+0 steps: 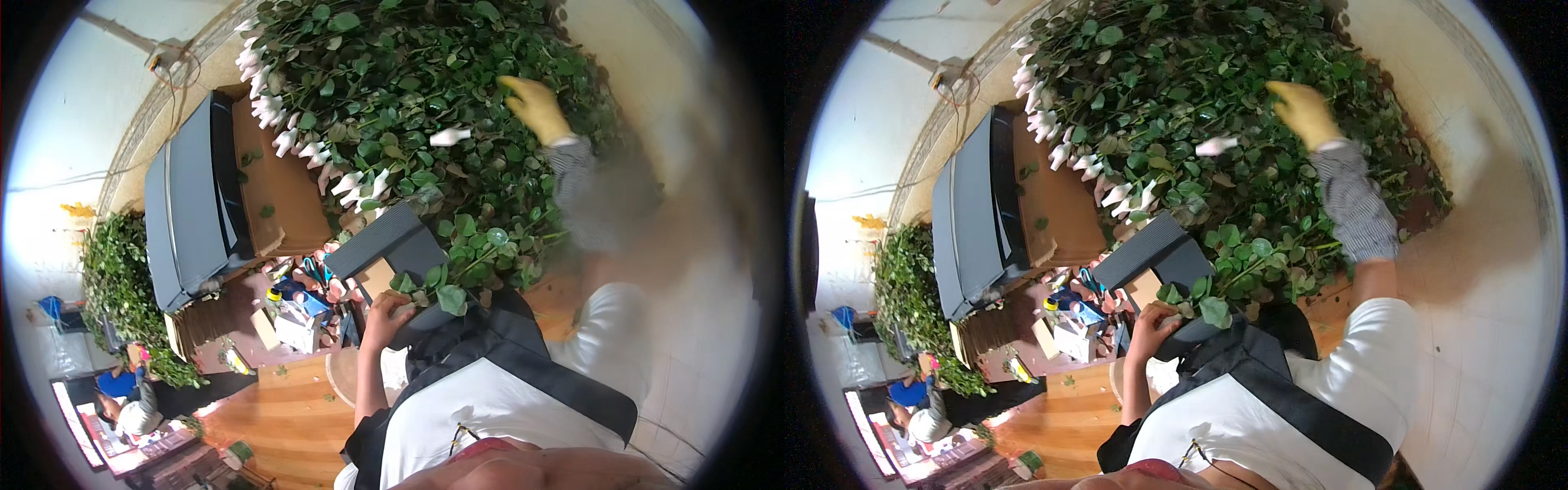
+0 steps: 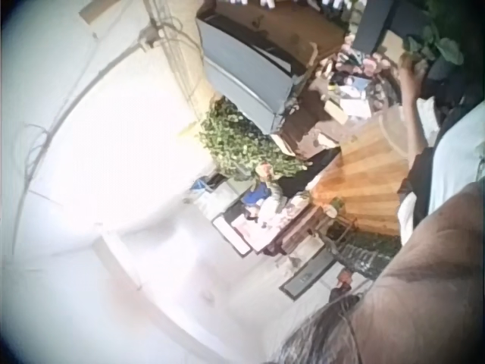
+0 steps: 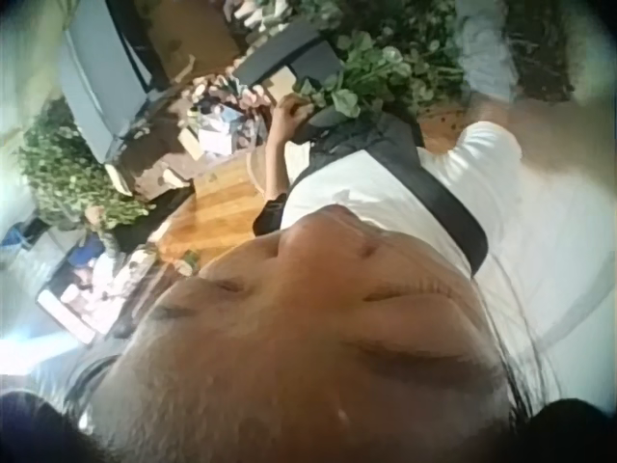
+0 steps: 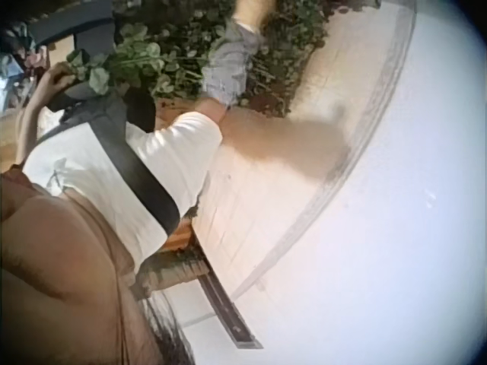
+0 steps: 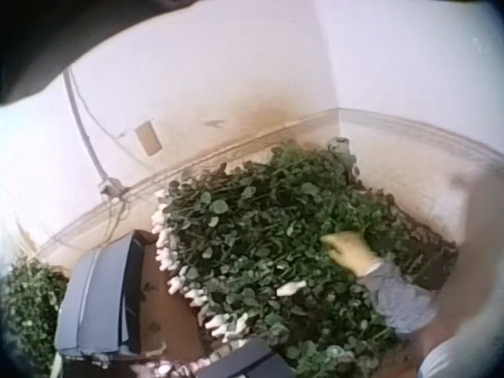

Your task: The person places pink roses and green leaves into several small dark containers, and then fits the containers into a larger tray.

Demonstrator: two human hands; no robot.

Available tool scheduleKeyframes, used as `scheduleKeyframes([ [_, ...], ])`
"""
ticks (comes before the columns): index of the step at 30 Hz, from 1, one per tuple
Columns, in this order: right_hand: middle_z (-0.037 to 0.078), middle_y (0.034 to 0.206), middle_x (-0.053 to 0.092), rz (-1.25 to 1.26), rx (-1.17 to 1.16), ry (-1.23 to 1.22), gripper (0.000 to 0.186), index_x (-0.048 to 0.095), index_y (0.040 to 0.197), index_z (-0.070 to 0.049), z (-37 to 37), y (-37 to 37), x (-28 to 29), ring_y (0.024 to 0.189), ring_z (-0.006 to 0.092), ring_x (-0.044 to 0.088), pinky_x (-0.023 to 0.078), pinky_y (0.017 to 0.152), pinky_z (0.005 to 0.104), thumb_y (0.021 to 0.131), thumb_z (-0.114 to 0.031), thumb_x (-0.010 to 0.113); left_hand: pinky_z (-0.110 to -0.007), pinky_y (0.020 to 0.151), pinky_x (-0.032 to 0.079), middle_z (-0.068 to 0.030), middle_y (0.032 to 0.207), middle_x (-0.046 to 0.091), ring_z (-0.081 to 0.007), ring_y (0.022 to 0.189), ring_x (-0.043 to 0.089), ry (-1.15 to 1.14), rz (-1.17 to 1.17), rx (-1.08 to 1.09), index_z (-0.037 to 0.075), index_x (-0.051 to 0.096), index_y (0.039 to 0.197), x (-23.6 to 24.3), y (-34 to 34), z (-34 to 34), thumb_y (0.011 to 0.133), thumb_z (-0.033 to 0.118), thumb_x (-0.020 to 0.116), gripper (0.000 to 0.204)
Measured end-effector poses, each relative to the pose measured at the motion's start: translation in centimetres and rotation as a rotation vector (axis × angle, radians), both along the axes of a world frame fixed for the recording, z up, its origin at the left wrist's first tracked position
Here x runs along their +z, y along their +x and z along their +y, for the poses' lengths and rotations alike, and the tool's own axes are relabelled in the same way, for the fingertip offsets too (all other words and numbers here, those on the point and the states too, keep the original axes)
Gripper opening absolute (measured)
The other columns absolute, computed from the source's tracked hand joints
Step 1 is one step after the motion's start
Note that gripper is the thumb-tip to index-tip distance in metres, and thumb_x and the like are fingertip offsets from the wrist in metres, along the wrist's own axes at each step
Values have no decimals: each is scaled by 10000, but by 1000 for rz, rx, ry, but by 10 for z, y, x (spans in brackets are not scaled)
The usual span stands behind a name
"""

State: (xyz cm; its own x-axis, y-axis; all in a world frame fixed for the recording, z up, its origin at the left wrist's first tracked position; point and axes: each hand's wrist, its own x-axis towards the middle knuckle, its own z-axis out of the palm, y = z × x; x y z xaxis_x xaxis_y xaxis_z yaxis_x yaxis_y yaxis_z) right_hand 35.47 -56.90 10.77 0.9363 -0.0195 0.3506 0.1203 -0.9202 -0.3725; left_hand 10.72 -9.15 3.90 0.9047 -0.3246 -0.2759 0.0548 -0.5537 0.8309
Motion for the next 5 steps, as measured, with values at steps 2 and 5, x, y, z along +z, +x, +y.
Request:
scheduleKeyframes([
  [2,131,1266,644,106,156,23,393,594,1315,-126,52,34,-5,1144,286,622,460,1049,409,924,-150,621,-345,875,520,-92,1067,632,-258,1019,625,-6,16,26,17,701,1005,-1,-4,2,773,124,813,279],
  [5,139,1269,646,329,131,-239,411,592,1330,-145,65,100,-48,1158,261,617,437,1071,412,924,-202,627,-347,883,515,-94,1064,634,-258,1015,626,-15,29,7,14,700,1005,-3,3,-3,779,133,810,279],
])
